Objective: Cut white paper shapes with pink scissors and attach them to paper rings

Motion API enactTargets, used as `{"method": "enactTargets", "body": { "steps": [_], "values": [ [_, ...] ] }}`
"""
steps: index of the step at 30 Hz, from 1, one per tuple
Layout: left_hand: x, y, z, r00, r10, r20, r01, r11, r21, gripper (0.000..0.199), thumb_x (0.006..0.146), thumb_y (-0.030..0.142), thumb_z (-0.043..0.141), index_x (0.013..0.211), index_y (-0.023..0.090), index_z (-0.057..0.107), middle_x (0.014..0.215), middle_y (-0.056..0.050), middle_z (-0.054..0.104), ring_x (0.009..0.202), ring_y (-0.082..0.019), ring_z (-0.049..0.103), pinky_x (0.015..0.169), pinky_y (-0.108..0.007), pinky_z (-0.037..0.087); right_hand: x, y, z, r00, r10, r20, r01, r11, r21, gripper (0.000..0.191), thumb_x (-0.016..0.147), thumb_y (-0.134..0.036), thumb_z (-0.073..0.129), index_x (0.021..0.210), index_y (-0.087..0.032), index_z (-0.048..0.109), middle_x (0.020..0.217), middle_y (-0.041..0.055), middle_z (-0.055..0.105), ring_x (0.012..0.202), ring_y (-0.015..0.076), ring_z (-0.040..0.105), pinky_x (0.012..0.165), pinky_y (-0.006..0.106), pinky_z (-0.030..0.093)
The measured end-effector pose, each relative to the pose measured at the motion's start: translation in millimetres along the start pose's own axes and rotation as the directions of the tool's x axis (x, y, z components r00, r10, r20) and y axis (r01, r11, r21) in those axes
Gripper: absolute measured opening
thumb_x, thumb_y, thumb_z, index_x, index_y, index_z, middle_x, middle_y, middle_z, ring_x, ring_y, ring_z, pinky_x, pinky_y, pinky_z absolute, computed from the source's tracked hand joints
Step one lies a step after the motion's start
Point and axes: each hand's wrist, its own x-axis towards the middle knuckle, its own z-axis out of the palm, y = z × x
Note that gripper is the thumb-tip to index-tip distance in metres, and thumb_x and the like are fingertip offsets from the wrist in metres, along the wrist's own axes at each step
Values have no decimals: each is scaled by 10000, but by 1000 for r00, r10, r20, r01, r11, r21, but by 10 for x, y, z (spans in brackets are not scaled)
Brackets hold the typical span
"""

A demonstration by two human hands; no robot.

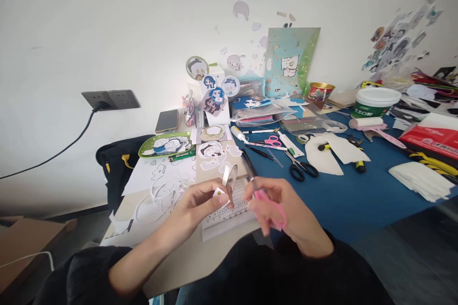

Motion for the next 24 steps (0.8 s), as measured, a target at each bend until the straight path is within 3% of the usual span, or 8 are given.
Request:
{"method": "enactTargets", "body": {
  "steps": [3, 5, 7, 8, 13, 16, 19, 24],
  "values": [
    [-2, -16, 6, 1000, 10, -28, -9, 998, 56, 198, 836, 315, 607, 720, 154, 614, 719, -9, 561, 727, -151, 518, 701, -271, 398, -14, 1, -177, 896, -102, -431, -45, 947, -318, 295, 737, -496, 680, 770, -204, 664, 564, 14, 592, 460, 135, 514, 399, 239, 351],
    [1, -29, 11, 999, 28, -45, -23, 995, 101, 194, 828, 322, 613, 723, 159, 619, 723, -10, 562, 731, -155, 522, 703, -273, 405, -2, 48, -312, 798, -229, -557, -205, 766, -610, 268, 691, -474, 724, 772, -219, 704, 713, 64, 649, 638, 211, 577, 514, 299, 421],
    [5, -35, 19, 998, 39, -54, -31, 990, 139, 183, 818, 323, 625, 729, 163, 634, 723, -11, 570, 731, -158, 525, 705, -273, 412, 21, 129, -445, 797, -239, -555, -323, 608, -725, 283, 646, -476, 750, 766, -221, 723, 686, 70, 649, 651, 247, 577, 529, 333, 422],
    [7, -36, 25, 998, 40, -57, -31, 988, 148, 176, 811, 321, 633, 730, 165, 642, 721, -12, 576, 730, -159, 527, 707, -273, 416, 30, 172, -505, 804, -202, -559, -348, 603, -718, 314, 630, -477, 759, 807, -220, 728, 652, 62, 642, 611, 240, 572, 519, 339, 428],
    [21, -39, 45, 994, 31, -104, -19, 994, 108, 118, 752, 268, 699, 711, 166, 656, 739, -20, 629, 746, -166, 571, 756, -287, 450, -21, 225, -588, 855, 40, -518, -318, 828, -461, 569, 622, -394, 777, 1143, -210, 641, 929, 70, 675, 595, 207, 626, 541, 355, 532],
    [23, -60, 36, 993, 52, -109, -37, 990, 135, 67, 746, 226, 703, 729, 168, 673, 746, -24, 648, 749, -169, 593, 769, -294, 469, -104, 89, -362, 844, -49, -535, -284, 804, -522, 406, 697, -405, 726, 1058, -225, 685, 967, 85, 672, 659, 223, 633, 590, 361, 529],
    [12, -83, 23, 990, 121, -73, -100, 965, 243, 34, 771, 199, 680, 761, 176, 703, 775, -34, 675, 764, -174, 610, 764, -292, 476, -106, -29, 0, 891, -182, -415, -65, 854, -516, 217, 838, -399, 591, 908, -247, 730, 1018, 78, 672, 914, 256, 628, 766, 345, 508],
    [-13, -95, 44, 978, 206, 8, -200, 935, 293, 97, 815, 189, 641, 808, 184, 737, 926, -70, 709, 883, -208, 641, 816, -318, 490, 143, 38, 439, 967, -174, -186, 145, 977, -159, 257, 849, -402, 593, 1004, -250, 730, 1175, 74, 635, 1119, 267, 561, 898, 366, 475]
  ]
}}
